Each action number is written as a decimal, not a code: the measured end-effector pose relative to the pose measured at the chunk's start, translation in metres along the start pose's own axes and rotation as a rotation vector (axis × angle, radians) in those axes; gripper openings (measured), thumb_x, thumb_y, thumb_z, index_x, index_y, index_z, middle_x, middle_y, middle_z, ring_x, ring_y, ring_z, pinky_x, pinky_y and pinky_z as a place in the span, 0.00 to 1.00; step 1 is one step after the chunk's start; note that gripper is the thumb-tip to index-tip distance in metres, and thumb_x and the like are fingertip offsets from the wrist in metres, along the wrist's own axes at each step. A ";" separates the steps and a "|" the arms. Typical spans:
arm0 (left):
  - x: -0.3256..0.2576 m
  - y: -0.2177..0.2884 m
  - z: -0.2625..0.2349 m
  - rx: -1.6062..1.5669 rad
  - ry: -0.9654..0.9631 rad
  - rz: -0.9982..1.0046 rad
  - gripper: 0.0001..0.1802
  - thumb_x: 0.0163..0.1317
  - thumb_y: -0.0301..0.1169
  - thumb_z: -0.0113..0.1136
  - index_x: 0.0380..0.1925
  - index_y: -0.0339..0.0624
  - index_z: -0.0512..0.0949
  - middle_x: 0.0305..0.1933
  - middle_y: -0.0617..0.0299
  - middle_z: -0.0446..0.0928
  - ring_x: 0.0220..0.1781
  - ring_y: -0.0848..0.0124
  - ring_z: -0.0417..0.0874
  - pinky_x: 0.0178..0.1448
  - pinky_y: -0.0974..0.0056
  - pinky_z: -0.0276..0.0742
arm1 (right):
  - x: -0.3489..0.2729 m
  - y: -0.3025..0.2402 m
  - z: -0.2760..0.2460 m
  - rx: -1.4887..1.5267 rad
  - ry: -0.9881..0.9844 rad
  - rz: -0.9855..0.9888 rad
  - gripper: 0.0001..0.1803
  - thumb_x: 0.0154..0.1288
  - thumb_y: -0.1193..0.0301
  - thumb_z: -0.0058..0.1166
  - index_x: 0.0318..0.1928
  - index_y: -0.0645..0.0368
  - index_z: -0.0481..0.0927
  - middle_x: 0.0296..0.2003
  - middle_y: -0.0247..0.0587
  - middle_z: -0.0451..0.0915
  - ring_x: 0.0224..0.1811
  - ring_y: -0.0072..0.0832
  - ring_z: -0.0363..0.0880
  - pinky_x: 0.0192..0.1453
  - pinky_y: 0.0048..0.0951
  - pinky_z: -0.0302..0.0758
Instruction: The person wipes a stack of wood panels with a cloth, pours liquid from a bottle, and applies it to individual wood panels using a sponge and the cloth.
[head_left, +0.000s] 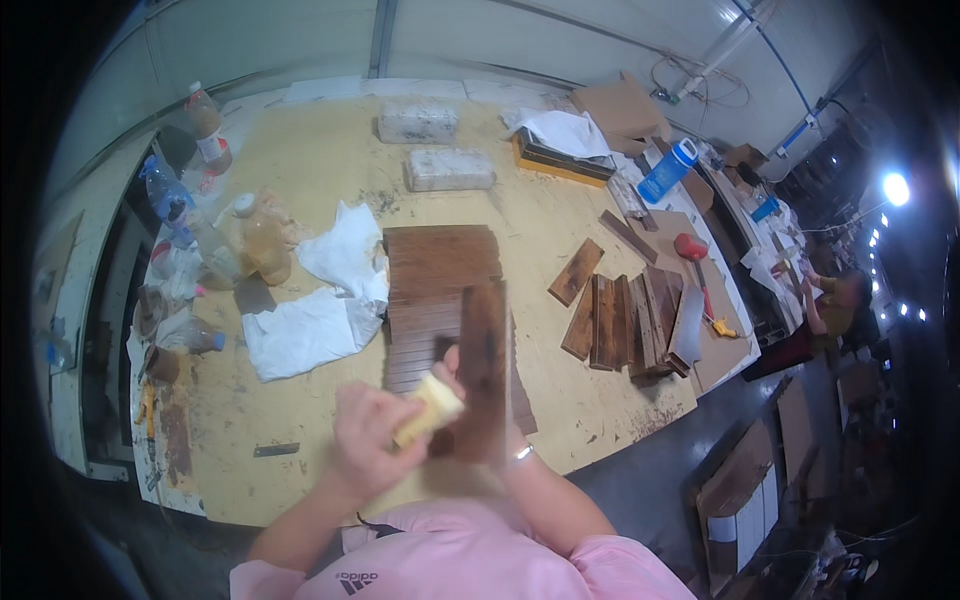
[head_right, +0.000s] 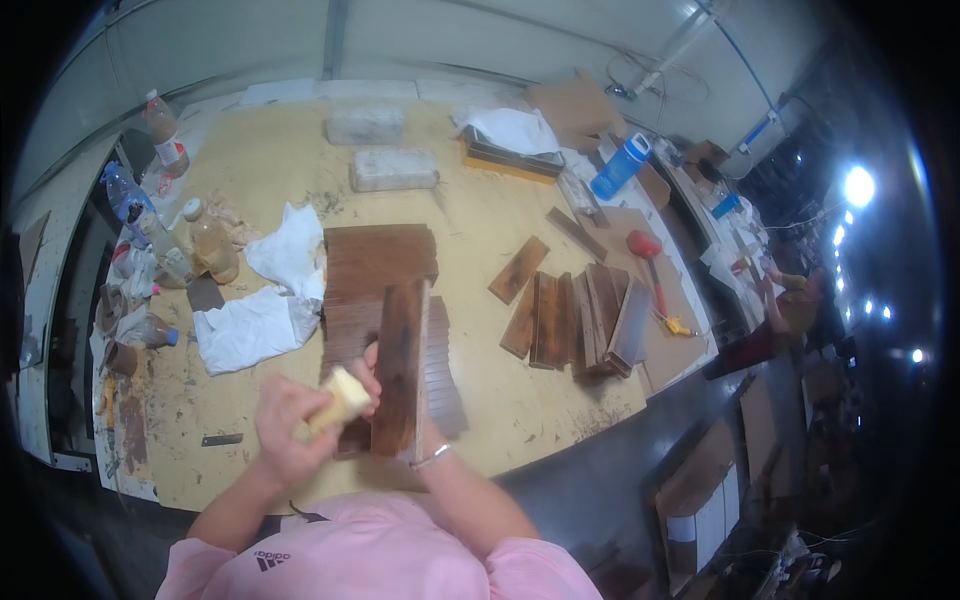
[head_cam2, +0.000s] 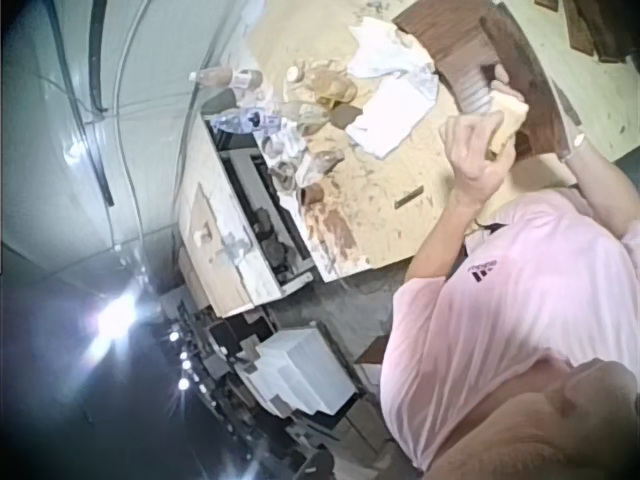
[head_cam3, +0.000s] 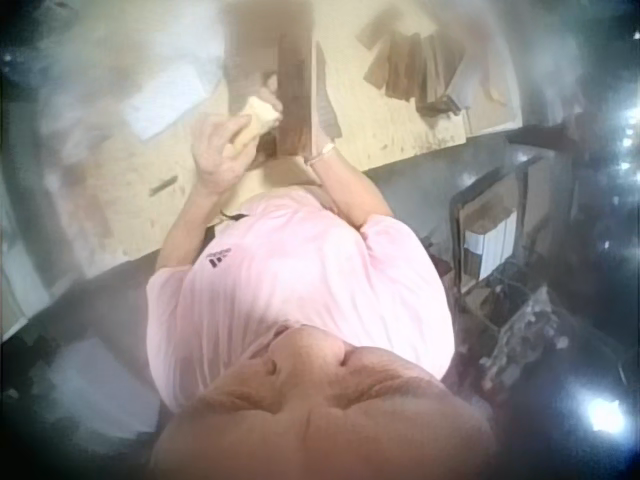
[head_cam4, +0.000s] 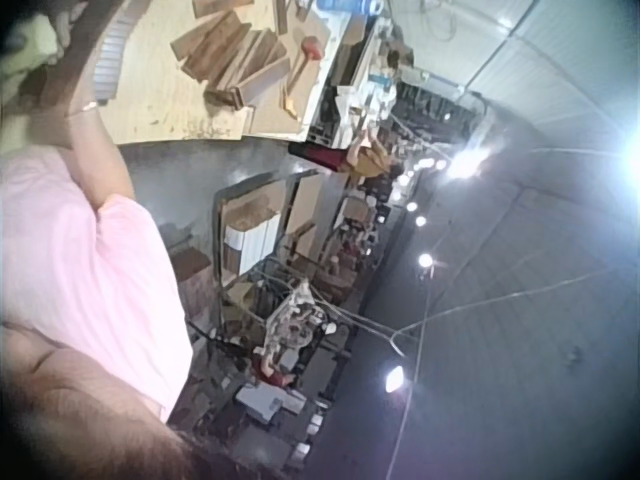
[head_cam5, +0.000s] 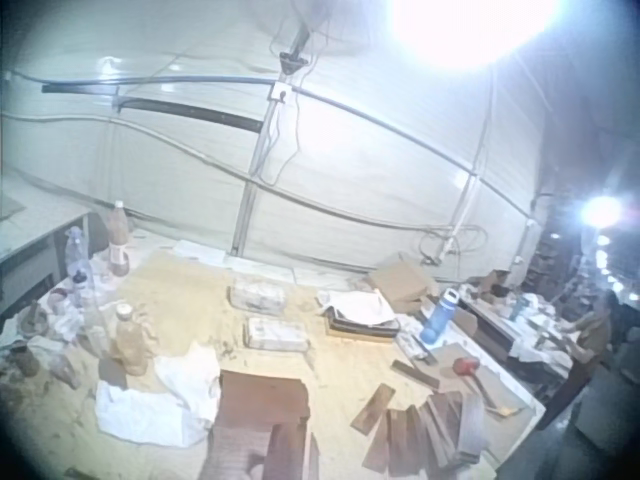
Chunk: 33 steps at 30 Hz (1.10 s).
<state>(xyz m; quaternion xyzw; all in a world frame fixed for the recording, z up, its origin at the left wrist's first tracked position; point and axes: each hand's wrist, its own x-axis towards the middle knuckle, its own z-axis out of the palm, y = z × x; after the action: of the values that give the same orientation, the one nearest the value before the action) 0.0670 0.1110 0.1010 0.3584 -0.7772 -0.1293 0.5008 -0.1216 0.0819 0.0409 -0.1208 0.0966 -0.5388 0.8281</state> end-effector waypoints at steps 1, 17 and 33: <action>-0.005 0.009 0.005 -0.030 -0.018 0.053 0.25 0.37 0.25 0.73 0.42 0.46 0.81 0.34 0.62 0.75 0.35 0.60 0.74 0.41 0.56 0.66 | 0.008 -0.004 -0.004 -0.020 -0.058 -0.083 0.14 0.76 0.59 0.43 0.42 0.55 0.73 0.21 0.34 0.62 0.21 0.25 0.60 0.24 0.23 0.62; -0.022 0.024 0.012 -0.057 -0.110 0.146 0.26 0.33 0.27 0.71 0.40 0.48 0.83 0.34 0.66 0.76 0.34 0.64 0.76 0.42 0.58 0.65 | 0.011 -0.025 0.019 0.164 -0.187 -0.183 0.11 0.75 0.64 0.43 0.42 0.60 0.69 0.24 0.34 0.62 0.25 0.24 0.61 0.31 0.24 0.64; -0.072 -0.047 -0.042 -0.107 0.104 -0.624 0.17 0.50 0.19 0.69 0.42 0.40 0.79 0.38 0.60 0.78 0.40 0.67 0.79 0.45 0.63 0.76 | -0.005 -0.035 0.016 0.256 -0.254 -0.231 0.13 0.78 0.64 0.41 0.42 0.63 0.65 0.25 0.36 0.61 0.24 0.25 0.62 0.28 0.27 0.65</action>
<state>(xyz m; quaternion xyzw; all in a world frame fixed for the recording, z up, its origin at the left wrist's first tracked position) 0.1413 0.1343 0.0448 0.5588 -0.5953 -0.2988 0.4940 -0.1493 0.0745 0.0668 -0.0918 -0.0924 -0.6185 0.7749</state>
